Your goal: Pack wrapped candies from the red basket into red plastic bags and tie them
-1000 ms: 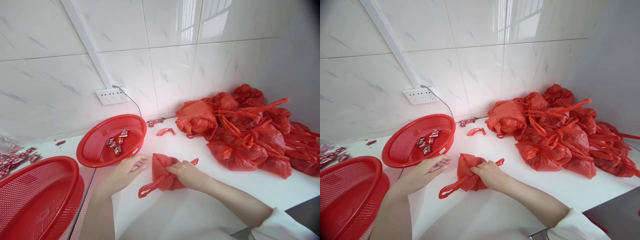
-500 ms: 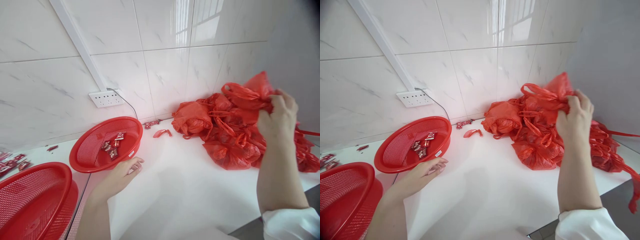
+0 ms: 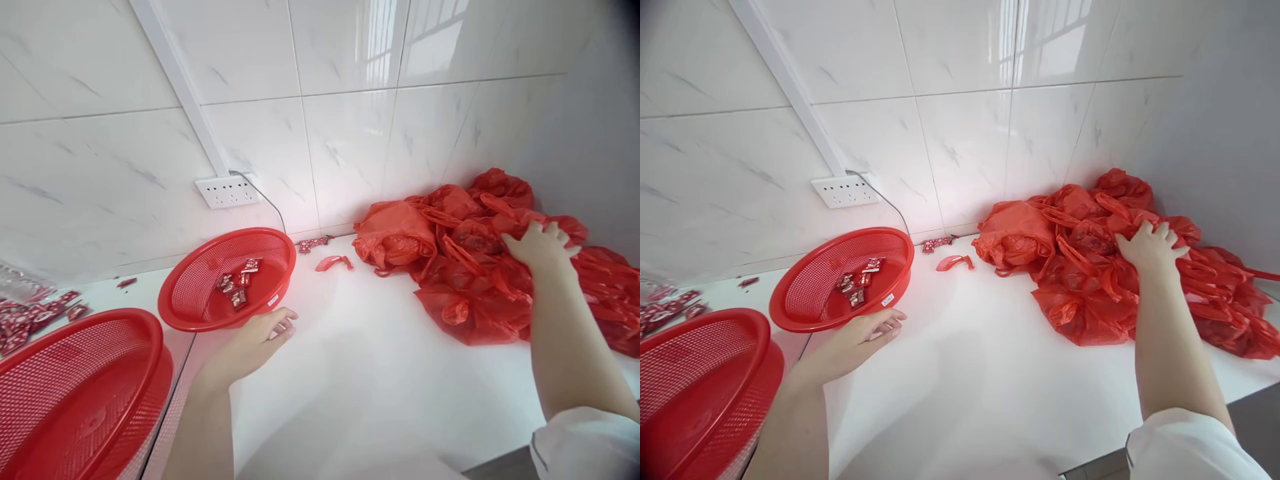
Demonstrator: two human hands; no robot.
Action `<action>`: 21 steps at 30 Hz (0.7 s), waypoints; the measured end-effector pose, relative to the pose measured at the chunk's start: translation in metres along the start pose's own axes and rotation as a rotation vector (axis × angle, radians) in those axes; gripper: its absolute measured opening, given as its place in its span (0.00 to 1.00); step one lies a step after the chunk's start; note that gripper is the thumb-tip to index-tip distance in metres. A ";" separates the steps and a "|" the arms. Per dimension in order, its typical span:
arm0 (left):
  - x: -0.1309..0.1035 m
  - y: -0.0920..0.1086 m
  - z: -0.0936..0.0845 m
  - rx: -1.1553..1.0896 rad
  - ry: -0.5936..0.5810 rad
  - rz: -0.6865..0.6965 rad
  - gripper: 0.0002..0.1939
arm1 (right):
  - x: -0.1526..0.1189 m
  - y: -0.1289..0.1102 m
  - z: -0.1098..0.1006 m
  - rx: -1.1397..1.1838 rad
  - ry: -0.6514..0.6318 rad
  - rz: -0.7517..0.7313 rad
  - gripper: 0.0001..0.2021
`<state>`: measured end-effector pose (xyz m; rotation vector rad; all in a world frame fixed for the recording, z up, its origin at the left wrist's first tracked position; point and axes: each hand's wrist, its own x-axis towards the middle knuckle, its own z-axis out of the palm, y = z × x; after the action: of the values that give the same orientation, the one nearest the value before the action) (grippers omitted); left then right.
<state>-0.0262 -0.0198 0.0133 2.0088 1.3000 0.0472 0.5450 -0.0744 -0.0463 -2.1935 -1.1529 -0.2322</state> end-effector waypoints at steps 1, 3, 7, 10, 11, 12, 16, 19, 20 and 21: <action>0.000 -0.001 0.000 0.003 -0.004 0.002 0.24 | -0.006 -0.018 -0.005 -0.045 0.116 0.064 0.27; 0.002 -0.002 0.001 0.010 -0.016 0.012 0.24 | -0.020 -0.062 -0.012 -0.043 0.232 -0.001 0.27; 0.003 -0.006 0.002 0.013 -0.033 0.023 0.23 | -0.040 -0.143 -0.004 0.206 -0.177 -0.233 0.17; 0.001 -0.009 0.003 0.013 -0.022 0.025 0.23 | -0.047 -0.182 0.029 0.171 -0.475 -0.242 0.15; 0.000 -0.010 0.003 0.014 -0.016 0.025 0.23 | -0.049 -0.191 0.042 0.115 -0.531 -0.249 0.16; -0.001 -0.011 0.003 0.013 -0.011 0.024 0.23 | -0.052 -0.199 0.056 0.053 -0.561 -0.261 0.17; -0.005 -0.012 0.002 -0.002 -0.006 0.018 0.23 | -0.067 -0.221 0.105 -0.197 -0.510 -0.275 0.22; -0.007 -0.012 0.001 -0.005 0.000 0.030 0.23 | -0.078 -0.226 0.129 -0.301 -0.383 -0.281 0.25; -0.007 -0.012 0.001 -0.003 0.000 0.030 0.23 | -0.080 -0.226 0.133 -0.312 -0.349 -0.285 0.22; -0.007 -0.012 0.001 0.000 0.000 0.026 0.23 | -0.080 -0.224 0.137 -0.315 -0.326 -0.287 0.18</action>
<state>-0.0382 -0.0232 0.0082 2.0256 1.2746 0.0594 0.3017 0.0472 -0.0842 -2.3912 -1.7162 -0.1905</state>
